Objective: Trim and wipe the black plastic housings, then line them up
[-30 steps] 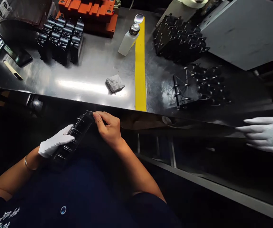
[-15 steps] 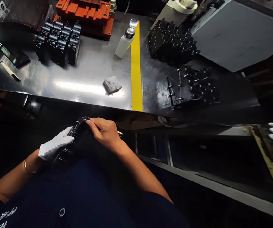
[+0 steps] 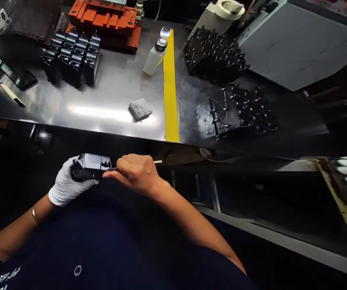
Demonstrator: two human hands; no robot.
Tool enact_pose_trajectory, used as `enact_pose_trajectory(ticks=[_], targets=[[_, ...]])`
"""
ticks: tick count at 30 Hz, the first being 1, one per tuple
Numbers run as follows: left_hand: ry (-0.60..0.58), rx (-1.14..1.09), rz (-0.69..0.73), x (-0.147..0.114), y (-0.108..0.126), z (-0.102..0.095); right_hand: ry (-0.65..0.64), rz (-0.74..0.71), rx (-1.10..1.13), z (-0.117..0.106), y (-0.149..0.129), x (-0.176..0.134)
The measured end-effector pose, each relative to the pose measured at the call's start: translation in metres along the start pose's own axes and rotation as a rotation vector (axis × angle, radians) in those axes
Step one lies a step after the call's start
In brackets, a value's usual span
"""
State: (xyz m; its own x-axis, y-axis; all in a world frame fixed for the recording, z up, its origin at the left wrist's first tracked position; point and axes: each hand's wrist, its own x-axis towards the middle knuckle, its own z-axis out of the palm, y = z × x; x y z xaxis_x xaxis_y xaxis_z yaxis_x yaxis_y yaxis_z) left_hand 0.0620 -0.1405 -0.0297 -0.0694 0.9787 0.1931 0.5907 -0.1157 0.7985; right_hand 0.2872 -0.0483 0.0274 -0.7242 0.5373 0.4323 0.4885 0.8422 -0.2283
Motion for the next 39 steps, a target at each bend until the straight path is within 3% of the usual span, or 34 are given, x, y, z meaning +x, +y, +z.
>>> enact_pose_trajectory(ticks=[5, 9, 16, 21, 27, 33, 39], targets=[[-0.047, 0.002, -0.041, 0.004, 0.002, -0.001, 0.0, -0.017, -0.004, -0.004, 0.002, 0.0], [-0.131, -0.121, -0.124, 0.005, 0.003, -0.002, 0.013, -0.088, 0.046, -0.004, 0.003, 0.001], [-0.226, -0.249, -0.234, 0.004, 0.001, -0.001, 0.015, -0.084, 0.101, -0.002, 0.005, 0.0], [-0.199, -0.253, -0.274, 0.001, 0.001, 0.003, 0.032, -0.05, 0.077, 0.0, 0.001, -0.001], [-0.037, -0.326, -0.352, 0.003, 0.017, 0.003, 0.026, -0.027, 0.118, 0.001, 0.0, -0.006], [-0.018, -0.241, -0.035, 0.008, 0.019, -0.015, 0.036, 0.127, 0.262, -0.005, -0.002, -0.011], [-0.08, -0.158, 0.167, 0.007, 0.018, -0.023, 0.032, 0.101, 0.202, 0.002, -0.004, -0.012]])
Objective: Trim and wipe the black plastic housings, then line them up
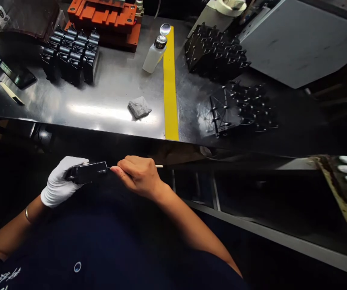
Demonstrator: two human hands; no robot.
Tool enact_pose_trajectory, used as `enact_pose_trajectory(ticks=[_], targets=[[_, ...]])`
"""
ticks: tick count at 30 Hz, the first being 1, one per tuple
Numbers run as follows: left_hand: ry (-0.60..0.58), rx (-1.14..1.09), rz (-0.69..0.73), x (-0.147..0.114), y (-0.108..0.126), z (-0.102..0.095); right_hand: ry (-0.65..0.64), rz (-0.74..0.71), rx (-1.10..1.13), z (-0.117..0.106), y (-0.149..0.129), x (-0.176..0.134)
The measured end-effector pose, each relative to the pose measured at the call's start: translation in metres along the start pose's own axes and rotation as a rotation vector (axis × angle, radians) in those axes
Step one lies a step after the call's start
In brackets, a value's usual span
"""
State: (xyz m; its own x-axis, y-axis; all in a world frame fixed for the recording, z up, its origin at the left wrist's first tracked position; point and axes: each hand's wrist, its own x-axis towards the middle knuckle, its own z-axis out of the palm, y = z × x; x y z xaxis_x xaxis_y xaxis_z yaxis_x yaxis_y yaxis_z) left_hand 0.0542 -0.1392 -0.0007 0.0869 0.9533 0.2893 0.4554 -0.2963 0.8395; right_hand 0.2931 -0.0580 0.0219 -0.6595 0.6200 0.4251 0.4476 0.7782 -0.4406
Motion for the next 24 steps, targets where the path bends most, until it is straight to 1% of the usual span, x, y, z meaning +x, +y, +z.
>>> enact_pose_trajectory(ticks=[3, 6, 8, 11, 13, 14, 15, 17, 19, 20, 22, 24], targets=[[-0.04, 0.013, 0.065, -0.001, 0.003, 0.001, -0.002, 0.013, -0.015, 0.003, 0.005, 0.001], [-0.078, -0.004, 0.171, 0.002, 0.004, 0.0, -0.052, 0.051, 0.151, -0.001, 0.007, 0.002], [-0.097, 0.006, 0.23, 0.004, 0.003, -0.002, -0.137, 0.063, 0.284, -0.006, 0.008, 0.002], [-0.127, 0.015, 0.271, 0.007, 0.001, -0.004, -0.292, 0.051, 0.385, -0.012, 0.007, 0.001], [-0.112, -0.026, 0.25, 0.007, 0.001, -0.005, -0.316, 0.019, 0.424, -0.013, 0.006, 0.001], [-0.093, -0.061, 0.193, 0.006, 0.001, -0.005, -0.292, -0.003, 0.431, -0.013, 0.006, 0.001], [-0.079, -0.11, 0.096, 0.007, 0.001, -0.006, -0.252, -0.03, 0.42, -0.013, 0.005, 0.002], [-0.1, -0.25, -0.187, 0.008, 0.002, -0.007, -0.144, -0.089, 0.347, -0.012, 0.004, 0.006], [-0.206, -0.434, -0.47, 0.011, 0.001, -0.01, -0.062, -0.156, 0.238, -0.01, 0.002, 0.013], [-0.271, -0.519, -0.564, 0.013, -0.001, -0.011, -0.049, -0.193, 0.193, -0.009, 0.001, 0.016], [-0.383, -0.621, -0.661, 0.017, -0.004, -0.013, -0.057, -0.268, 0.144, -0.006, -0.001, 0.023], [-0.432, -0.627, -0.689, 0.02, -0.008, -0.013, -0.069, -0.323, 0.129, -0.003, -0.002, 0.027]])
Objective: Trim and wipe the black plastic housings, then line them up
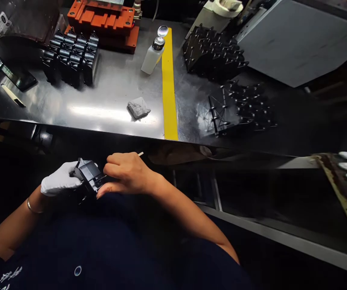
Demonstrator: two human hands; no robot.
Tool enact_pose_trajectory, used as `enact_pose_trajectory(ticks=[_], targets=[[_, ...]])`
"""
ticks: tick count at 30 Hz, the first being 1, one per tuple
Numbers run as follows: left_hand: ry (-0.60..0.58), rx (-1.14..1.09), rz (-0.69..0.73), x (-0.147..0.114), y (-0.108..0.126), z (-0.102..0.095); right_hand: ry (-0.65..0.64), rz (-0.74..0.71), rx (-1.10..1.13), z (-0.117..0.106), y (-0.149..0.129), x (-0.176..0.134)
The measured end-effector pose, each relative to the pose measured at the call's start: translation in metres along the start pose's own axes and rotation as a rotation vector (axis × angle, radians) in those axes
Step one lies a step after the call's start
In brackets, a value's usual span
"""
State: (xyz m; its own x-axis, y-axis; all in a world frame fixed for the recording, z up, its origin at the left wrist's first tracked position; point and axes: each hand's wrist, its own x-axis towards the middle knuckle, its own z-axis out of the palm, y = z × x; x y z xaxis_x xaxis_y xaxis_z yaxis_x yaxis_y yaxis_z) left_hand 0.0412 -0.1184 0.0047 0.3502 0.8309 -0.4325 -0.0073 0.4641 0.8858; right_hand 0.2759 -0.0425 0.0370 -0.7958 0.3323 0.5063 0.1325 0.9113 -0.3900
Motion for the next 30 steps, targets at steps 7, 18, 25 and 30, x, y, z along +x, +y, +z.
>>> enact_pose_trajectory(ticks=[7, 18, 25, 30], targets=[[0.03, -0.024, 0.014, 0.007, -0.004, 0.002, 0.059, 0.035, -0.036, 0.004, 0.002, -0.002], [0.006, 0.032, -0.022, 0.005, 0.001, -0.002, -0.213, 0.129, 0.348, 0.005, 0.006, -0.011], [-0.034, 0.437, -0.003, 0.006, 0.032, -0.006, -0.16, 0.582, 0.653, 0.012, 0.002, -0.009], [0.65, 0.504, 0.31, 0.011, 0.01, -0.003, 0.081, 0.94, 0.708, 0.044, 0.007, -0.016]])
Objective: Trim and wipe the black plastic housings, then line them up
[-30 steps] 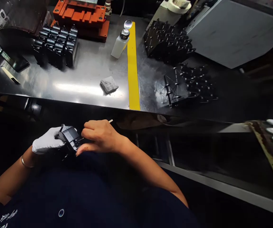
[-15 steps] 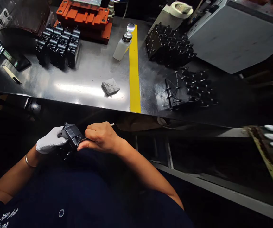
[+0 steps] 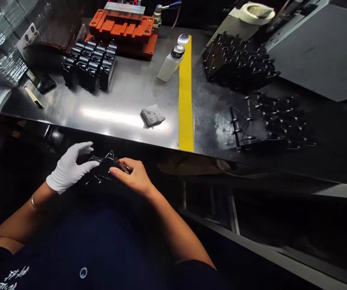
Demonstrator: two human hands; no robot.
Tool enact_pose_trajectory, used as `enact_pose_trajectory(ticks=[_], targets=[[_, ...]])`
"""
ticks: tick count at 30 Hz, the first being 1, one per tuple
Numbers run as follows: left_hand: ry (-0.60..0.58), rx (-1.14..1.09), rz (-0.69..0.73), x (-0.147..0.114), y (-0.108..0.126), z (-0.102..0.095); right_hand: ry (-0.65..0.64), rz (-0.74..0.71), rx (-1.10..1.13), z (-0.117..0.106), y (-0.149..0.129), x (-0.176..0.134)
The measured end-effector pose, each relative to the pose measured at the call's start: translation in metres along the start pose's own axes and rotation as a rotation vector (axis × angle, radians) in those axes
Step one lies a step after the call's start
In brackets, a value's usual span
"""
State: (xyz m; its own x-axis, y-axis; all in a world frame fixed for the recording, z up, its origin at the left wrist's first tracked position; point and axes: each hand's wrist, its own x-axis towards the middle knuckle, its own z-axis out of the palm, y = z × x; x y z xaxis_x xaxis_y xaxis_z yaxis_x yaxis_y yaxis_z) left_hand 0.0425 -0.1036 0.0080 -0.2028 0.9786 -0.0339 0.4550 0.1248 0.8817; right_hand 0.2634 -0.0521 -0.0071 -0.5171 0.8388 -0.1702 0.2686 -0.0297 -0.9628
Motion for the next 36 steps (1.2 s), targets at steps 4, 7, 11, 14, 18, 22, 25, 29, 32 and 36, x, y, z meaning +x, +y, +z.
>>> enact_pose_trajectory(ticks=[4, 7, 11, 14, 18, 22, 25, 29, 32, 36], targets=[[0.352, -0.546, -0.302, -0.016, -0.016, 0.014, 0.286, 0.115, 0.329, 0.018, 0.026, -0.003], [0.097, -1.126, -0.628, -0.021, -0.008, 0.028, 0.266, 0.072, 0.339, 0.04, 0.029, -0.006], [0.2, -1.448, -0.926, -0.014, 0.012, 0.034, 0.169, -0.076, 0.311, 0.058, 0.025, -0.006], [0.148, -1.505, -1.03, -0.011, 0.021, 0.028, 0.388, -0.092, 0.302, 0.053, 0.028, -0.007], [0.13, -1.482, -1.077, -0.016, 0.027, 0.025, 0.418, -0.078, 0.313, 0.045, 0.032, -0.011], [0.136, -1.446, -1.069, -0.024, 0.027, 0.031, 0.422, -0.207, 0.162, 0.043, 0.029, -0.012], [0.103, -1.461, -1.048, -0.026, 0.025, 0.034, 0.434, -0.226, 0.167, 0.045, 0.024, -0.012], [0.083, -1.473, -1.03, -0.026, 0.02, 0.036, 0.464, -0.2, 0.266, 0.051, 0.018, -0.013], [0.075, -1.477, -1.017, -0.026, 0.021, 0.035, 0.456, -0.255, 0.3, 0.051, 0.02, -0.011], [0.051, -1.44, -1.087, -0.028, 0.03, 0.03, 0.541, -0.212, 0.294, 0.043, 0.035, -0.003]])
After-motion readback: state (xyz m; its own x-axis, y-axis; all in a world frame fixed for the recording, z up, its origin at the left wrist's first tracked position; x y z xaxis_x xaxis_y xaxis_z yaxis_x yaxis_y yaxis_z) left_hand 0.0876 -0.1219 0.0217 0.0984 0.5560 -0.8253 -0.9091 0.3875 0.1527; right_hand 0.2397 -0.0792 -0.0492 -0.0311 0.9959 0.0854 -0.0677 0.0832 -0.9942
